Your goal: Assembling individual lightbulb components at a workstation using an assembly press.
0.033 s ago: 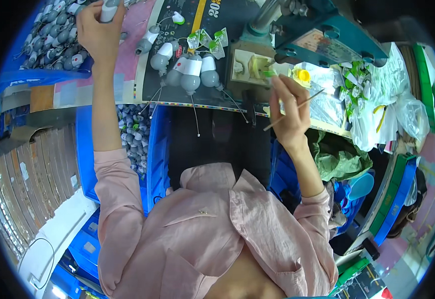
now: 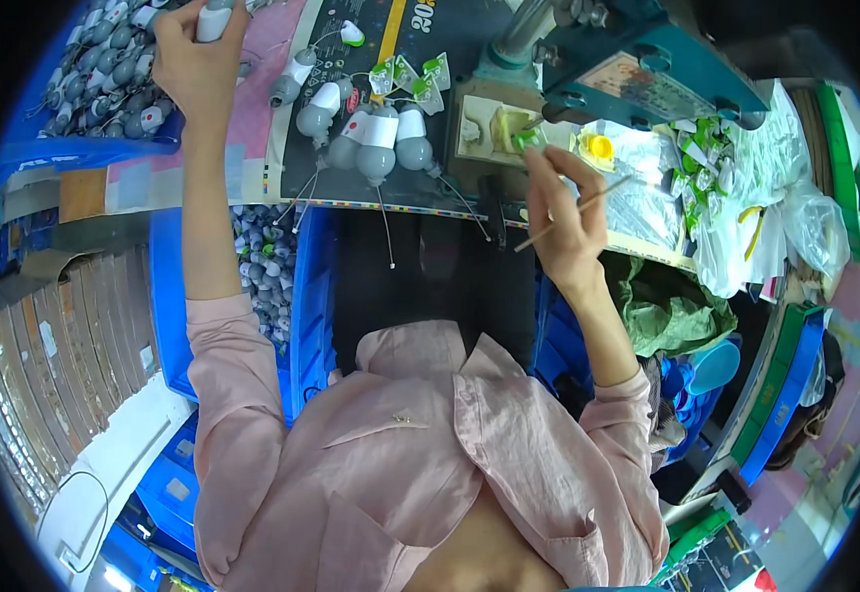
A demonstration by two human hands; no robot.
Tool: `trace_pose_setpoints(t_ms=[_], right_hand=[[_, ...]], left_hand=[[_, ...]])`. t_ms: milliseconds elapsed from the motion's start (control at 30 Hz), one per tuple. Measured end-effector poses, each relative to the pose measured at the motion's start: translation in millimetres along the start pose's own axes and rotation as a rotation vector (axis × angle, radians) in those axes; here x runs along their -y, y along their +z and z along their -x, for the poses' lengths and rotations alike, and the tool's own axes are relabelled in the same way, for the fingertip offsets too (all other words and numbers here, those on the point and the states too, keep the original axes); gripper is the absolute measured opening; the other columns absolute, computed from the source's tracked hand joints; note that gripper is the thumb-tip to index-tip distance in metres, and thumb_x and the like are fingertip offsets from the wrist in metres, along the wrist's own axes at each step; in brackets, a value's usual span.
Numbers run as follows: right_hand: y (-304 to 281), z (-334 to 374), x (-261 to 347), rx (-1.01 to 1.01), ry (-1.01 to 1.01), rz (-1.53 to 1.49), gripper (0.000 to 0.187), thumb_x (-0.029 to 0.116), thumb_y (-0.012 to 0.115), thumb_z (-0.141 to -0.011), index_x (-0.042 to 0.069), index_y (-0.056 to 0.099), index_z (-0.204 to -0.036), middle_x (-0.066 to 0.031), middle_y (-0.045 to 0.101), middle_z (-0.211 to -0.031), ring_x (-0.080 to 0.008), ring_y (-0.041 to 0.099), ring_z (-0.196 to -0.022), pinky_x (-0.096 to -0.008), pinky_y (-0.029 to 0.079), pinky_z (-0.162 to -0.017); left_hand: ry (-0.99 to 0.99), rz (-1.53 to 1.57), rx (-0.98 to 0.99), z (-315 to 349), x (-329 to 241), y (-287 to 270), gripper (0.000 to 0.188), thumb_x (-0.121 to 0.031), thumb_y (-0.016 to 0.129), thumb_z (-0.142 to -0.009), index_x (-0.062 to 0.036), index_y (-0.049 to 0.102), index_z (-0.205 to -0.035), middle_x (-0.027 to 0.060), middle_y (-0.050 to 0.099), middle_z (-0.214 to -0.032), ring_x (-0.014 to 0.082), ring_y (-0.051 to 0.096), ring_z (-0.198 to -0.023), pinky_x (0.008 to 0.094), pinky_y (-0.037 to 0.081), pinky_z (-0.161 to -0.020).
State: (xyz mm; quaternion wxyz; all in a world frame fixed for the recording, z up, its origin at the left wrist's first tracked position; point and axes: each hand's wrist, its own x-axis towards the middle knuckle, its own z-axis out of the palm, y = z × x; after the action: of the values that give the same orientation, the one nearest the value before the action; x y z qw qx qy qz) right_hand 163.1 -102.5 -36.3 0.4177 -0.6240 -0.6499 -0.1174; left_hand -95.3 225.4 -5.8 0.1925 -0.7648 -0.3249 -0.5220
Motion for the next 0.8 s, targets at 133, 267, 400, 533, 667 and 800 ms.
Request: trace_pose_setpoints(t_ms=[133, 267, 400, 533, 667, 800], right_hand=[[10.6, -7.9, -5.2, 0.065, -0.072, 0.124, 0.037, -0.006, 0.073, -0.082, 0.003, 0.071, -0.118, -0.0117, 0.066, -0.106, -0.0279, 0.064, -0.099, -0.0367, 0.051, -0.084], [-12.4, -4.6, -15.3, 0.089, -0.027, 0.231, 0.024, 0.012, 0.057, -0.099, 0.002, 0.07, -0.117, -0.0127, 0.066, -0.099, -0.0287, 0.06, -0.087, -0.0384, 0.047, -0.08], [-30.9, -18.3, -43.5, -0.181, 0.583, -0.148, 0.025, 0.02, 0.053, -0.106, -0.002, 0.066, -0.102, -0.0016, 0.057, -0.079, -0.0092, 0.049, -0.071, -0.0257, 0.042, -0.065], [-50.9, -17.5, -76.4, -0.061, 0.853, -0.387, 0.026, 0.023, 0.059, -0.104, 0.0, 0.067, -0.096, 0.003, 0.053, -0.068, -0.0037, 0.043, -0.06, -0.0206, 0.032, -0.054], [-41.6, -6.2, -90.3, -0.032, 0.768, -0.203, 0.037, 0.028, 0.056, -0.105, -0.001, 0.068, -0.085, 0.0025, 0.052, -0.064, -0.0046, 0.043, -0.059, -0.0218, 0.033, -0.054], [-34.6, -4.4, -86.5, 0.039, 0.698, -0.048, 0.036, 0.027, 0.055, -0.106, -0.001, 0.066, -0.085, 0.0012, 0.054, -0.064, -0.0058, 0.044, -0.059, -0.0231, 0.037, -0.056]], left_hand=[[-0.695, 0.701, 0.195, -15.5, -70.8, -14.4, 0.032, -0.023, 0.073, -0.089, -0.0031, 0.062, -0.111, 0.009, 0.069, -0.092, 0.0155, 0.064, -0.068, 0.0309, 0.052, -0.061], [-1.087, 1.284, 0.388, -20.4, -88.6, -42.5, 0.015, -0.012, 0.063, -0.095, -0.0056, 0.062, -0.108, 0.0065, 0.065, -0.085, 0.0176, 0.064, -0.07, 0.0331, 0.054, -0.061], [-1.075, 1.391, 0.589, -9.0, -127.4, -55.1, 0.04, -0.029, 0.072, -0.093, -0.0011, 0.058, -0.118, 0.0188, 0.071, -0.107, 0.0122, 0.059, -0.063, 0.0235, 0.047, -0.058], [-1.086, 1.524, 0.768, 24.9, -171.7, -57.0, 0.022, -0.022, 0.066, -0.097, -0.0018, 0.063, -0.106, 0.0174, 0.072, -0.104, 0.0099, 0.062, -0.068, 0.0227, 0.051, -0.054], [-1.094, 1.415, 0.827, 40.8, -201.1, -57.3, 0.017, -0.012, 0.068, -0.095, -0.0011, 0.062, -0.106, 0.0131, 0.073, -0.095, 0.0095, 0.063, -0.067, 0.0236, 0.052, -0.053], [-1.066, 1.31, 0.853, 51.9, -212.8, -61.7, 0.016, -0.014, 0.069, -0.094, -0.0023, 0.064, -0.104, 0.0085, 0.072, -0.089, 0.0077, 0.062, -0.067, 0.022, 0.05, -0.051]])
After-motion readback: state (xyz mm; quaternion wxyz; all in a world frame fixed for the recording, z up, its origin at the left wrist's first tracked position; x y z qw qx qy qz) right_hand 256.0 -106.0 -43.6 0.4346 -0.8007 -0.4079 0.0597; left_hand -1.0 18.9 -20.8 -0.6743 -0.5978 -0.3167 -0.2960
